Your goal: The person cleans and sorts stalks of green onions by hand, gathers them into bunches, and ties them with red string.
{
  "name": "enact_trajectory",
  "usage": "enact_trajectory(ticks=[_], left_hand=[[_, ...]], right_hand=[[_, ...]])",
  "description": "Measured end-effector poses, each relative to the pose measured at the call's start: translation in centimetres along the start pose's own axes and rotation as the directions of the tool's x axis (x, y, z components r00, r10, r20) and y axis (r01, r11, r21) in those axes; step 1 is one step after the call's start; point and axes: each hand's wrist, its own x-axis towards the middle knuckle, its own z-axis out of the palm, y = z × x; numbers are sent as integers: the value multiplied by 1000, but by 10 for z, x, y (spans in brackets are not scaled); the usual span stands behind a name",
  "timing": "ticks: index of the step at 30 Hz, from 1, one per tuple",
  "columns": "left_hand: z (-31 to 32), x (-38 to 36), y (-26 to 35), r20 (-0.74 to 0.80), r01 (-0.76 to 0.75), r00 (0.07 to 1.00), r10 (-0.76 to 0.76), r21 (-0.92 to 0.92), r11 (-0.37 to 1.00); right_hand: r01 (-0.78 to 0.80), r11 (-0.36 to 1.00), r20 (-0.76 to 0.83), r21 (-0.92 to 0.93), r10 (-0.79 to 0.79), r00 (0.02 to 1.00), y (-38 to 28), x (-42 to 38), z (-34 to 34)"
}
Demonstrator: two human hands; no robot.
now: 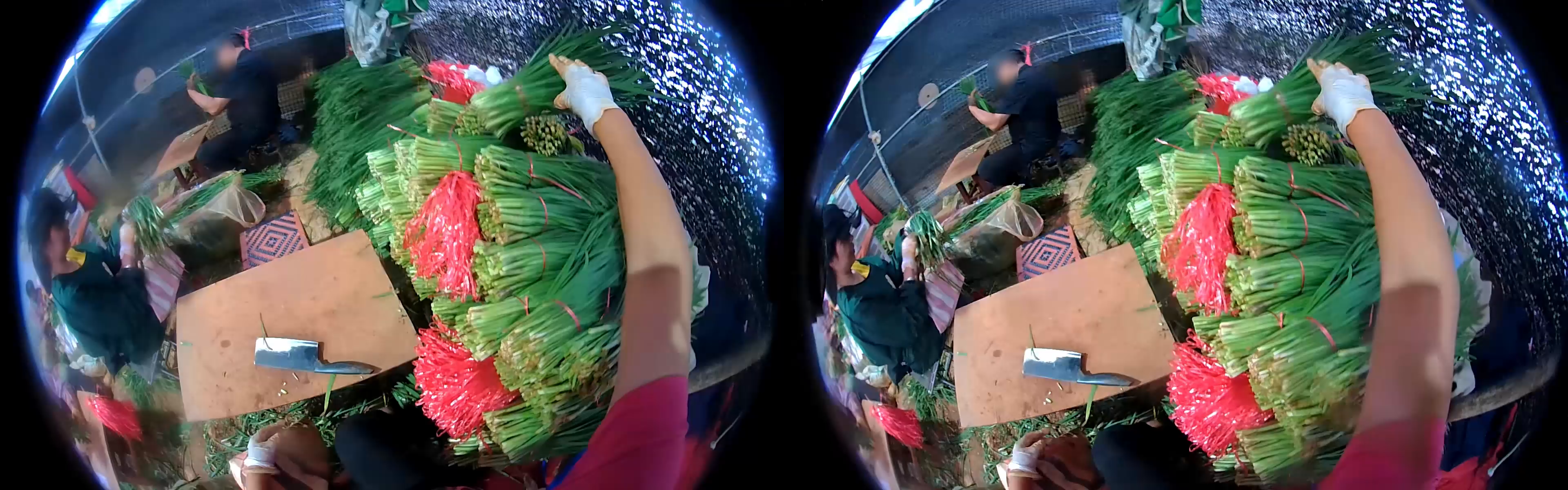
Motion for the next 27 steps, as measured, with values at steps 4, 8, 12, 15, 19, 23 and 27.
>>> enact_trajectory(ticks=[4,8,12,15,19,23,27], left_hand=[[7,-10,23,48,3,999,-4,12,1000],[-7,9,-1,21,-60,998,61,-34,998],[1,9,19,129,-161,980,154,40,986],[11,-7,41,167,-176,971,171,16,984],[10,-20,46,130,-239,964,231,53,970],[3,-43,52,164,-277,944,287,-84,957],[-1,-76,61,126,-210,967,221,-93,973]], right_hand=[[234,903,14,359,-256,967,53,-76,4],[210,845,108,492,-299,948,86,-189,-49],[175,876,165,450,-274,948,105,-292,-87],[223,908,211,354,-310,927,103,-349,-102],[248,943,263,221,-302,916,61,-369,-109],[368,900,119,232,-402,908,46,-376,-85],[358,911,368,203,-410,835,50,-359,-76]])
